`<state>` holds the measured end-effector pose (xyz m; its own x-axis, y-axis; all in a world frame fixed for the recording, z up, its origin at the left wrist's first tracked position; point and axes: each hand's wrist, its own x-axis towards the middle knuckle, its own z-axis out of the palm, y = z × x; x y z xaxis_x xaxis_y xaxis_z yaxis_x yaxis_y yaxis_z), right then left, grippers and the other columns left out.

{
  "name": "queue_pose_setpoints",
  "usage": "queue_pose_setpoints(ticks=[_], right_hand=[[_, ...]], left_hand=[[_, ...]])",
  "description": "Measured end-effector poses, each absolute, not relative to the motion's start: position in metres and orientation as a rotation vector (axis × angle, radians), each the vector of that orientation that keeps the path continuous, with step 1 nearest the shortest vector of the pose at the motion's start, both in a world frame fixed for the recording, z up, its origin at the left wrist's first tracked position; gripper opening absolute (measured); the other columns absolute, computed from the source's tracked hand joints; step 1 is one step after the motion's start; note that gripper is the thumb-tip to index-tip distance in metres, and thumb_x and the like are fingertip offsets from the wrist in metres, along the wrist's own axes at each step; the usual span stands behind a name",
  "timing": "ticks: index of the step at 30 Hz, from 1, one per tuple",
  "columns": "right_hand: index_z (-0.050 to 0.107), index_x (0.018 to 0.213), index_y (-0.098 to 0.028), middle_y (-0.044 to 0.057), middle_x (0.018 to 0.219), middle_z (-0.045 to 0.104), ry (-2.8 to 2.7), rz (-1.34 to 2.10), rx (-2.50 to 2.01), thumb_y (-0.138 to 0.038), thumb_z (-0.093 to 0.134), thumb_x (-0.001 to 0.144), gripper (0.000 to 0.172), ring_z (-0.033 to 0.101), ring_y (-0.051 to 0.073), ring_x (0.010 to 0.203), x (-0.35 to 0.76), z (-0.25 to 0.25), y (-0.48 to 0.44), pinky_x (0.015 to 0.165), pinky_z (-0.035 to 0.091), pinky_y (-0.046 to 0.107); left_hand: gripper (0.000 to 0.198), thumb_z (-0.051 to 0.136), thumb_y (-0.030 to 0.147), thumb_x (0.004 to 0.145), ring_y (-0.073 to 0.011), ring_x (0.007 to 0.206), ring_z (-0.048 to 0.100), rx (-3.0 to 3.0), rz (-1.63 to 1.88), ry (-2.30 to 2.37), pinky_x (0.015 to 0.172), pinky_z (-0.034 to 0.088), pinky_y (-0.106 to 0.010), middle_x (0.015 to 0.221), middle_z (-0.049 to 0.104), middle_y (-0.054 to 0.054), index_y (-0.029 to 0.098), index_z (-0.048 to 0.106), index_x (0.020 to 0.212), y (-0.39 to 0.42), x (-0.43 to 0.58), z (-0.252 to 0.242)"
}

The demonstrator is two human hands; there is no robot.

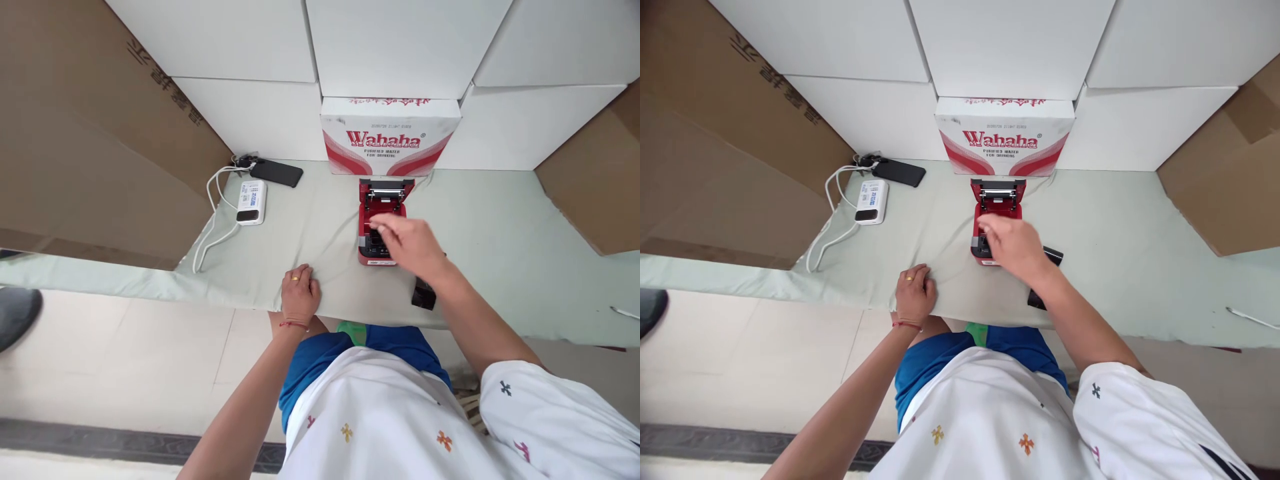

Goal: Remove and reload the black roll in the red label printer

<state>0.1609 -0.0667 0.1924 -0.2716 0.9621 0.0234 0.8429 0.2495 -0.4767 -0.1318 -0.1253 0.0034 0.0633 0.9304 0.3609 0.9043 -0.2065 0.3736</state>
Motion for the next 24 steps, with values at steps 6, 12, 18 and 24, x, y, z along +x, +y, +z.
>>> queue_pose_setpoints(ticks=[6, 12, 18, 24], right_hand=[[0.08, 0.127, -0.026, 0.009, 0.123, 0.082, -2.403, 0.452, -2.072, -0.024, 0.054, 0.101, 0.036, 0.075, 0.031, 0.112, 0.175, 0.18, -0.009, 0.089, 0.056, 0.037], [0.08, 0.12, -0.013, 0.023, 0.117, 0.08, -2.649, 0.435, -2.153, -0.021, 0.066, 0.092, 0.033, 0.075, 0.036, 0.112, 0.141, 0.165, 0.013, 0.088, 0.057, 0.039], [0.077, 0.122, -0.014, 0.023, 0.122, 0.079, -2.575, 0.411, -2.138, -0.022, 0.065, 0.093, 0.033, 0.075, 0.035, 0.11, 0.146, 0.181, -0.006, 0.086, 0.056, 0.038], [0.075, 0.122, -0.021, 0.006, 0.109, 0.08, -2.179, 0.885, -1.788, -0.048, 0.063, 0.097, 0.038, 0.072, 0.023, 0.087, 0.222, 0.222, -0.057, 0.079, 0.054, 0.033]], left_hand=[[0.031, 0.052, 0.011, 0.092, -0.0331, 0.11, 0.064, 2.237, 0.817, 1.956, 0.104, 0.054, -0.051, 0.123, 0.076, -0.016, 0.018, 0.074, 0.113, -0.125, -0.131, 0.004], [0.031, 0.051, 0.012, 0.092, -0.0334, 0.111, 0.063, 2.23, 0.829, 1.953, 0.104, 0.054, -0.051, 0.123, 0.076, -0.016, 0.019, 0.074, 0.112, -0.125, -0.131, 0.004], [0.032, 0.052, 0.011, 0.091, -0.0328, 0.111, 0.063, 2.227, 0.829, 1.957, 0.104, 0.054, -0.05, 0.123, 0.075, -0.014, 0.02, 0.074, 0.112, -0.125, -0.131, 0.003], [0.031, 0.051, 0.012, 0.093, -0.0329, 0.11, 0.063, 2.235, 0.843, 1.953, 0.104, 0.054, -0.05, 0.123, 0.076, -0.015, 0.018, 0.074, 0.112, -0.126, -0.131, 0.004]])
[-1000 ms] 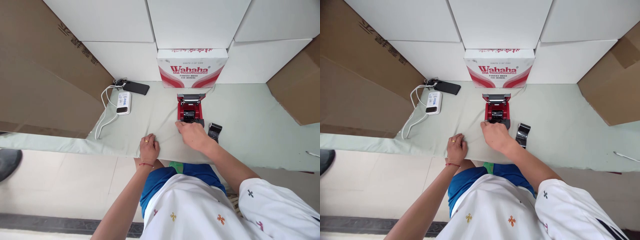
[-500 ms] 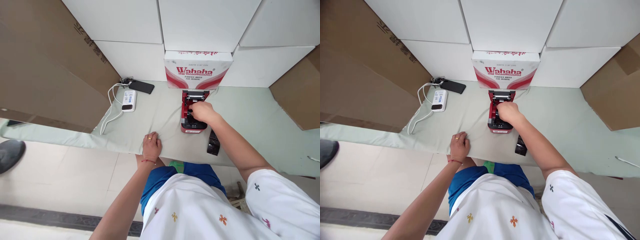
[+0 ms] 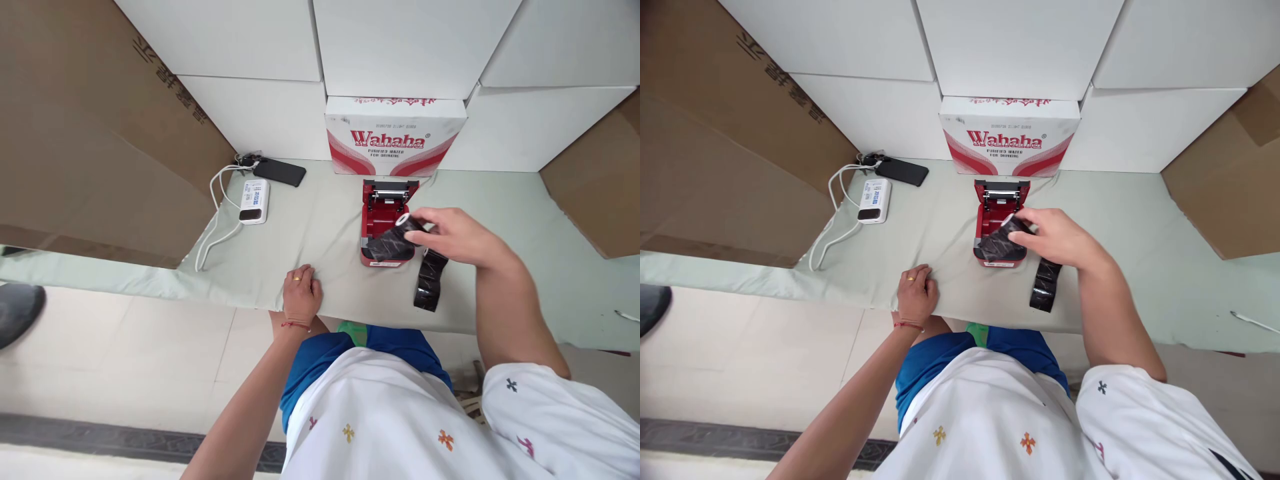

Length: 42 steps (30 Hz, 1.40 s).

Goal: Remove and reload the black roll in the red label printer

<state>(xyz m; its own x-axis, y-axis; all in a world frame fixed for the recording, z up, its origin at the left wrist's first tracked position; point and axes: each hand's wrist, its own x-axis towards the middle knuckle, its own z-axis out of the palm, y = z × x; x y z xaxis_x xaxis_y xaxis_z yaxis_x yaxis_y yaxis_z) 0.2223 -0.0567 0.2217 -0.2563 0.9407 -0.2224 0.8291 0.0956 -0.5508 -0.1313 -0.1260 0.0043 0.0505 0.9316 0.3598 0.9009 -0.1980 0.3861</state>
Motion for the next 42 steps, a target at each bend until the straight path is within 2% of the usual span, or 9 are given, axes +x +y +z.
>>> queue_pose_setpoints(ticks=[5, 9, 13, 18, 25, 30, 34, 37, 42], right_hand=[[0.078, 0.102, -0.021, 0.004, 0.094, 0.078, -1.935, 1.254, -1.782, -0.067, 0.064, 0.089, 0.05, 0.067, 0.022, 0.079, 0.275, 0.19, -0.089, 0.072, 0.052, 0.033], [0.077, 0.093, -0.02, 0.002, 0.084, 0.076, -2.067, 1.326, -1.822, -0.059, 0.062, 0.09, 0.042, 0.066, 0.022, 0.076, 0.264, 0.14, -0.103, 0.071, 0.052, 0.033], [0.078, 0.115, -0.02, 0.008, 0.113, 0.082, -2.028, 1.138, -1.89, -0.042, 0.06, 0.096, 0.034, 0.074, 0.024, 0.096, 0.249, 0.117, -0.105, 0.086, 0.055, 0.034], [0.071, 0.141, -0.018, 0.016, 0.144, 0.07, -1.962, 0.544, -2.332, -0.035, 0.054, 0.102, 0.046, 0.072, 0.032, 0.118, 0.267, 0.121, -0.097, 0.092, 0.055, 0.039], [0.074, 0.134, -0.02, 0.017, 0.13, 0.073, -2.224, 0.607, -2.574, -0.027, 0.053, 0.1, 0.041, 0.074, 0.032, 0.107, 0.274, 0.113, -0.096, 0.071, 0.05, 0.036], [0.081, 0.117, -0.023, 0.01, 0.112, 0.079, -2.501, 1.215, -1.93, -0.034, 0.065, 0.094, 0.03, 0.074, 0.027, 0.098, 0.292, 0.156, -0.106, 0.083, 0.053, 0.033], [0.079, 0.129, -0.024, 0.01, 0.119, 0.077, -2.495, 1.583, -1.221, -0.055, 0.062, 0.101, 0.045, 0.073, 0.023, 0.099, 0.297, 0.221, -0.104, 0.086, 0.055, 0.032], [0.077, 0.134, -0.023, 0.011, 0.122, 0.077, -2.461, 1.377, -1.14, -0.055, 0.061, 0.102, 0.048, 0.072, 0.023, 0.101, 0.272, 0.24, -0.085, 0.09, 0.054, 0.032], [0.075, 0.132, -0.021, 0.013, 0.129, 0.075, -2.479, 0.688, -1.691, -0.033, 0.062, 0.1, 0.037, 0.071, 0.029, 0.112, 0.207, 0.211, -0.043, 0.093, 0.053, 0.036]], left_hand=[[0.031, 0.053, 0.012, 0.091, -0.0324, 0.109, 0.064, 2.223, 0.834, 1.966, 0.103, 0.055, -0.05, 0.122, 0.076, -0.014, 0.02, 0.075, 0.111, -0.125, -0.131, 0.005], [0.03, 0.053, 0.013, 0.091, -0.032, 0.109, 0.065, 2.241, 0.837, 1.98, 0.103, 0.055, -0.05, 0.121, 0.076, -0.013, 0.02, 0.074, 0.11, -0.126, -0.131, 0.005], [0.03, 0.052, 0.012, 0.092, -0.0318, 0.11, 0.064, 2.238, 0.843, 1.973, 0.103, 0.055, -0.05, 0.122, 0.076, -0.014, 0.02, 0.074, 0.112, -0.126, -0.131, 0.005], [0.03, 0.051, 0.012, 0.093, -0.0317, 0.109, 0.064, 2.227, 0.851, 1.966, 0.104, 0.054, -0.049, 0.121, 0.075, -0.014, 0.02, 0.074, 0.111, -0.126, -0.131, 0.005], [0.031, 0.051, 0.012, 0.092, -0.0323, 0.111, 0.063, 2.208, 0.825, 1.96, 0.105, 0.054, -0.05, 0.123, 0.075, -0.014, 0.02, 0.073, 0.113, -0.127, -0.132, 0.007], [0.03, 0.052, 0.012, 0.092, -0.0318, 0.11, 0.064, 2.238, 0.839, 1.972, 0.104, 0.055, -0.049, 0.121, 0.076, -0.013, 0.019, 0.074, 0.112, -0.127, -0.131, 0.006], [0.03, 0.05, 0.012, 0.094, -0.0314, 0.109, 0.063, 2.277, 0.842, 1.973, 0.103, 0.056, -0.048, 0.121, 0.077, -0.014, 0.017, 0.074, 0.111, -0.126, -0.132, 0.005], [0.03, 0.05, 0.011, 0.094, -0.032, 0.109, 0.063, 2.279, 0.852, 1.967, 0.103, 0.056, -0.048, 0.121, 0.077, -0.016, 0.016, 0.075, 0.112, -0.126, -0.132, 0.004], [0.03, 0.052, 0.011, 0.094, -0.032, 0.111, 0.064, 2.275, 0.82, 1.983, 0.104, 0.056, -0.048, 0.121, 0.077, -0.015, 0.017, 0.075, 0.111, -0.126, -0.132, 0.004]])
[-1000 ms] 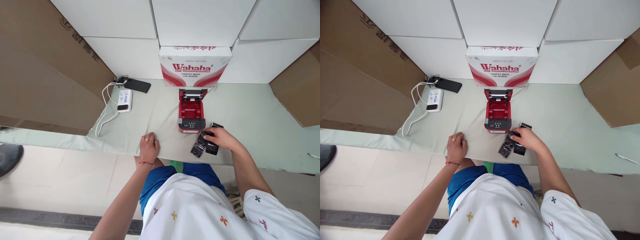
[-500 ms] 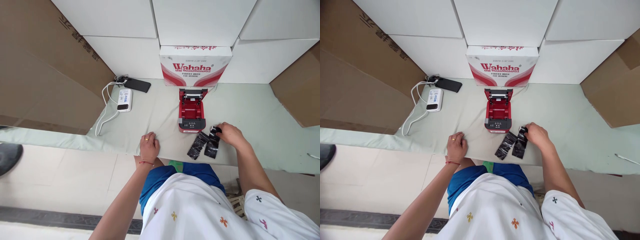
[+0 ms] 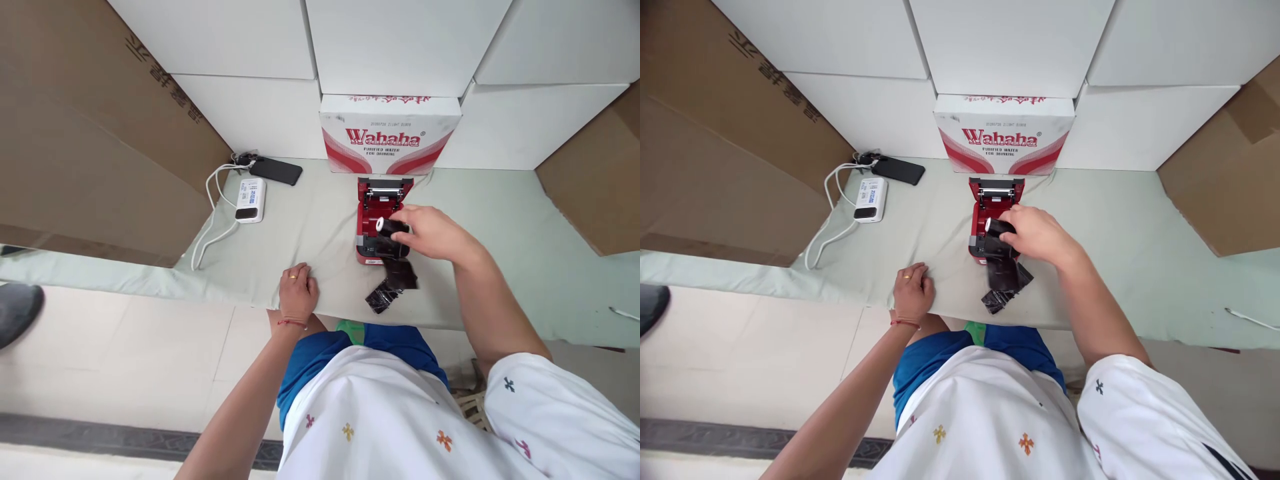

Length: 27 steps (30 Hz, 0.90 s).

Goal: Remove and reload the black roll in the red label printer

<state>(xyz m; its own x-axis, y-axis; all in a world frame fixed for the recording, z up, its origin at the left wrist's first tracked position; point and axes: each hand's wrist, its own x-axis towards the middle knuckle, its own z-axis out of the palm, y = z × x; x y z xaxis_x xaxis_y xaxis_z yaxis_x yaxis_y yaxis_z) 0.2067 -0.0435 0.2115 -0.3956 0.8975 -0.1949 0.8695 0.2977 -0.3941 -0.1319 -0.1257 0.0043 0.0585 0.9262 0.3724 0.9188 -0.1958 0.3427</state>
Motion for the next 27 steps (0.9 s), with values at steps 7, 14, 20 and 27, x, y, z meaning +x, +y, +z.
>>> queue_pose_setpoints(ticks=[7, 14, 20, 27], right_hand=[[0.076, 0.124, -0.017, 0.02, 0.129, 0.075, -2.579, 0.432, -2.174, -0.019, 0.061, 0.097, 0.031, 0.073, 0.034, 0.11, 0.158, 0.187, -0.012, 0.081, 0.054, 0.036], [0.079, 0.12, -0.016, 0.021, 0.124, 0.078, -2.612, 0.514, -2.244, -0.014, 0.065, 0.092, 0.032, 0.074, 0.036, 0.113, 0.153, 0.173, 0.008, 0.085, 0.056, 0.039], [0.077, 0.128, -0.022, 0.012, 0.131, 0.076, -2.42, 0.635, -1.736, -0.022, 0.056, 0.102, 0.034, 0.073, 0.03, 0.115, 0.179, 0.154, -0.026, 0.097, 0.058, 0.042], [0.079, 0.123, -0.027, 0.009, 0.136, 0.075, -2.216, 0.784, -1.162, -0.03, 0.058, 0.104, 0.029, 0.076, 0.025, 0.115, 0.211, 0.15, -0.073, 0.1, 0.061, 0.042]], left_hand=[[0.03, 0.052, 0.011, 0.093, -0.0316, 0.108, 0.064, 2.312, 0.83, 1.968, 0.102, 0.056, -0.047, 0.121, 0.077, -0.015, 0.017, 0.075, 0.111, -0.125, -0.132, 0.004], [0.03, 0.052, 0.011, 0.093, -0.032, 0.107, 0.063, 2.326, 0.848, 1.96, 0.101, 0.056, -0.047, 0.12, 0.077, -0.015, 0.016, 0.075, 0.111, -0.126, -0.132, 0.004], [0.03, 0.053, 0.01, 0.093, -0.032, 0.108, 0.063, 2.304, 0.869, 1.954, 0.101, 0.056, -0.048, 0.121, 0.077, -0.016, 0.016, 0.075, 0.112, -0.127, -0.131, 0.005], [0.03, 0.052, 0.011, 0.093, -0.0311, 0.108, 0.064, 2.263, 0.861, 1.962, 0.102, 0.055, -0.048, 0.121, 0.077, -0.014, 0.019, 0.075, 0.111, -0.128, -0.132, 0.005]])
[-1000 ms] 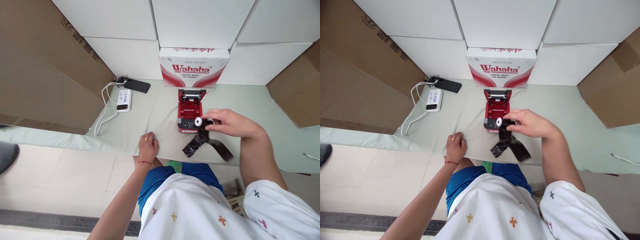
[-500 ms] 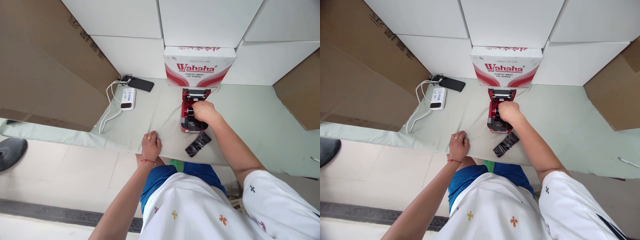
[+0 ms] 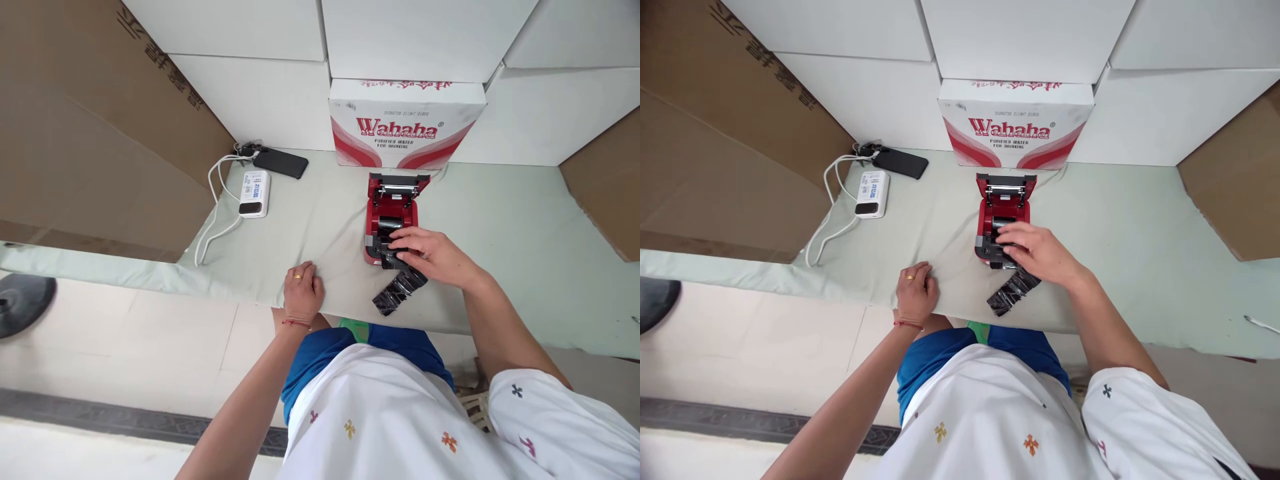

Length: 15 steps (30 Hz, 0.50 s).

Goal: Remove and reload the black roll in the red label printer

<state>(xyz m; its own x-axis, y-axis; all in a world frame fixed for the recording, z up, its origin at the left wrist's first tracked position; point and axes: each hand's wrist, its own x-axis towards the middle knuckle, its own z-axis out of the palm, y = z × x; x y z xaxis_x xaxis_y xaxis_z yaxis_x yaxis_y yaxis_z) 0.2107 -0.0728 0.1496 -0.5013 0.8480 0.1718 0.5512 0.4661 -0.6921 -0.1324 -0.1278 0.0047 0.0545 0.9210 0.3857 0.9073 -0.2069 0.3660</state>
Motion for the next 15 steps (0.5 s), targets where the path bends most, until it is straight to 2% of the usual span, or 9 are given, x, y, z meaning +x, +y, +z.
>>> queue_pose_setpoints(ticks=[3, 7, 10, 12, 15], right_hand=[[0.078, 0.123, -0.028, 0.008, 0.132, 0.077, -2.06, 0.541, -1.178, -0.035, 0.054, 0.107, 0.029, 0.073, 0.025, 0.122, 0.212, 0.162, -0.055, 0.108, 0.057, 0.045], [0.066, 0.145, -0.027, 0.011, 0.15, 0.067, -1.945, 0.108, -1.399, -0.042, 0.046, 0.11, 0.042, 0.057, 0.033, 0.143, 0.208, 0.173, -0.015, 0.122, 0.043, 0.058], [0.055, 0.158, -0.021, 0.015, 0.159, 0.059, -2.097, 0.1, -1.548, -0.042, 0.043, 0.11, 0.053, 0.044, 0.036, 0.153, 0.2, 0.176, 0.001, 0.125, 0.035, 0.062], [0.054, 0.158, -0.016, 0.017, 0.158, 0.06, -2.21, 0.178, -1.626, -0.039, 0.041, 0.11, 0.055, 0.044, 0.037, 0.151, 0.194, 0.179, -0.001, 0.124, 0.036, 0.059], [0.061, 0.152, -0.015, 0.016, 0.151, 0.065, -2.262, 0.253, -1.677, -0.034, 0.04, 0.11, 0.051, 0.053, 0.036, 0.14, 0.189, 0.185, -0.017, 0.119, 0.041, 0.053]], left_hand=[[0.03, 0.051, 0.011, 0.094, -0.0312, 0.108, 0.064, 2.269, 0.844, 1.961, 0.102, 0.055, -0.048, 0.121, 0.077, -0.014, 0.019, 0.074, 0.112, -0.128, -0.133, 0.005], [0.03, 0.051, 0.011, 0.093, -0.031, 0.108, 0.064, 2.28, 0.826, 1.966, 0.102, 0.056, -0.047, 0.121, 0.077, -0.014, 0.019, 0.074, 0.111, -0.127, -0.132, 0.006], [0.03, 0.052, 0.011, 0.092, -0.0308, 0.109, 0.065, 2.248, 0.814, 1.985, 0.103, 0.056, -0.048, 0.121, 0.077, -0.013, 0.02, 0.074, 0.111, -0.127, -0.132, 0.006], [0.031, 0.052, 0.011, 0.092, -0.031, 0.11, 0.065, 2.219, 0.815, 1.981, 0.103, 0.055, -0.048, 0.122, 0.076, -0.013, 0.02, 0.074, 0.111, -0.127, -0.133, 0.006], [0.031, 0.053, 0.012, 0.092, -0.0321, 0.112, 0.064, 2.194, 0.804, 1.956, 0.105, 0.055, -0.05, 0.123, 0.076, -0.015, 0.02, 0.074, 0.113, -0.127, -0.133, 0.006]])
